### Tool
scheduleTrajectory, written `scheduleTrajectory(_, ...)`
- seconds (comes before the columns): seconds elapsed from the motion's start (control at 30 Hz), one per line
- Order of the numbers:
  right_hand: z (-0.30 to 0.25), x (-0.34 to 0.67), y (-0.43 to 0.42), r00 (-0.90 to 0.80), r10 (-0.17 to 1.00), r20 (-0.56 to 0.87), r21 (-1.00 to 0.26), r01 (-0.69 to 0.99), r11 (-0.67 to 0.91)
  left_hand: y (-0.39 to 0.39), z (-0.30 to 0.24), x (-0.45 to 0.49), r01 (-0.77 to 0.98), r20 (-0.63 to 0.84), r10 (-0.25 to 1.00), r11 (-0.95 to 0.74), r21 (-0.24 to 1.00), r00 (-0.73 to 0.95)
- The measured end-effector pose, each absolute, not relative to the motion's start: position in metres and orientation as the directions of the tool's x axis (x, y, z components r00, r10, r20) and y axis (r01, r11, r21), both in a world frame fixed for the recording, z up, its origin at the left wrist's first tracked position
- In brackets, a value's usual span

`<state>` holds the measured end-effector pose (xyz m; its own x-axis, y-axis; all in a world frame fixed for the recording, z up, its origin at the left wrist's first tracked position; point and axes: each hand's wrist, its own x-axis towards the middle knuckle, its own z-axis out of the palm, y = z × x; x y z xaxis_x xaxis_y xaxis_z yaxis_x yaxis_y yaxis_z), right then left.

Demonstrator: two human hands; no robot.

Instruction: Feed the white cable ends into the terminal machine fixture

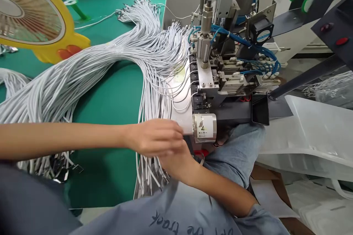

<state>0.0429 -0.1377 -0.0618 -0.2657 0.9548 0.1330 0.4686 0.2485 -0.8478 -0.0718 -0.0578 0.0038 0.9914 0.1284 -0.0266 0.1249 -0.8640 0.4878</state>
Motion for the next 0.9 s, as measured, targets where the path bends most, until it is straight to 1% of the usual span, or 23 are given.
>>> scheduleTrajectory(0.03,-0.057,0.044,-0.135,-0.362,0.918,0.16,-0.797,0.501,0.337,-0.053,-0.001,-0.089,0.194,-0.007,0.216,-0.865,0.463,0.976)
scheduleTrajectory(0.07,-0.052,0.046,-0.133,-0.461,0.868,0.183,-0.72,0.538,0.438,-0.05,-0.006,-0.105,0.231,0.026,0.268,-0.872,0.432,0.963)
scheduleTrajectory(0.1,-0.047,0.049,-0.131,-0.552,0.812,0.191,-0.629,0.566,0.533,-0.048,-0.01,-0.119,0.262,0.047,0.307,-0.876,0.405,0.951)
scheduleTrajectory(0.13,-0.042,0.053,-0.128,-0.605,0.773,0.19,-0.545,0.59,0.596,-0.047,-0.014,-0.131,0.295,0.04,0.333,-0.879,0.375,0.942)
scheduleTrajectory(0.17,-0.038,0.056,-0.124,-0.62,0.761,0.192,-0.481,0.616,0.624,-0.048,-0.017,-0.141,0.312,0.025,0.342,-0.884,0.347,0.94)
scheduleTrajectory(0.23,-0.032,0.061,-0.114,-0.582,0.786,0.211,-0.426,0.669,0.609,-0.052,-0.021,-0.152,0.344,-0.029,0.352,-0.89,0.299,0.936)
scheduleTrajectory(0.3,-0.031,0.062,-0.101,-0.57,0.789,0.229,-0.371,0.698,0.612,-0.056,-0.023,-0.157,0.357,-0.052,0.357,-0.896,0.263,0.933)
scheduleTrajectory(0.37,-0.034,0.06,-0.089,-0.629,0.744,0.227,-0.304,0.68,0.668,-0.059,-0.024,-0.159,0.348,-0.018,0.354,-0.908,0.233,0.935)
scheduleTrajectory(0.47,-0.038,0.057,-0.077,-0.714,0.667,0.214,-0.221,0.629,0.745,-0.06,-0.024,-0.166,0.285,0.085,0.304,-0.942,0.178,0.949)
scheduleTrajectory(0.53,-0.038,0.057,-0.075,-0.722,0.662,0.199,-0.208,0.629,0.749,-0.059,-0.023,-0.172,0.257,0.106,0.273,-0.956,0.145,0.956)
scheduleTrajectory(0.67,-0.034,0.063,-0.08,-0.709,0.681,0.183,-0.245,0.638,0.73,-0.058,-0.02,-0.174,0.257,0.074,0.267,-0.958,0.125,0.961)
scheduleTrajectory(0.8,-0.031,0.07,-0.094,-0.741,0.652,0.163,-0.297,0.593,0.748,-0.062,-0.018,-0.164,0.236,0.095,0.255,-0.956,0.175,0.962)
scheduleTrajectory(0.9,-0.035,0.075,-0.108,-0.76,0.627,0.173,-0.301,0.565,0.768,-0.071,-0.019,-0.157,0.19,0.097,0.214,-0.959,0.209,0.972)
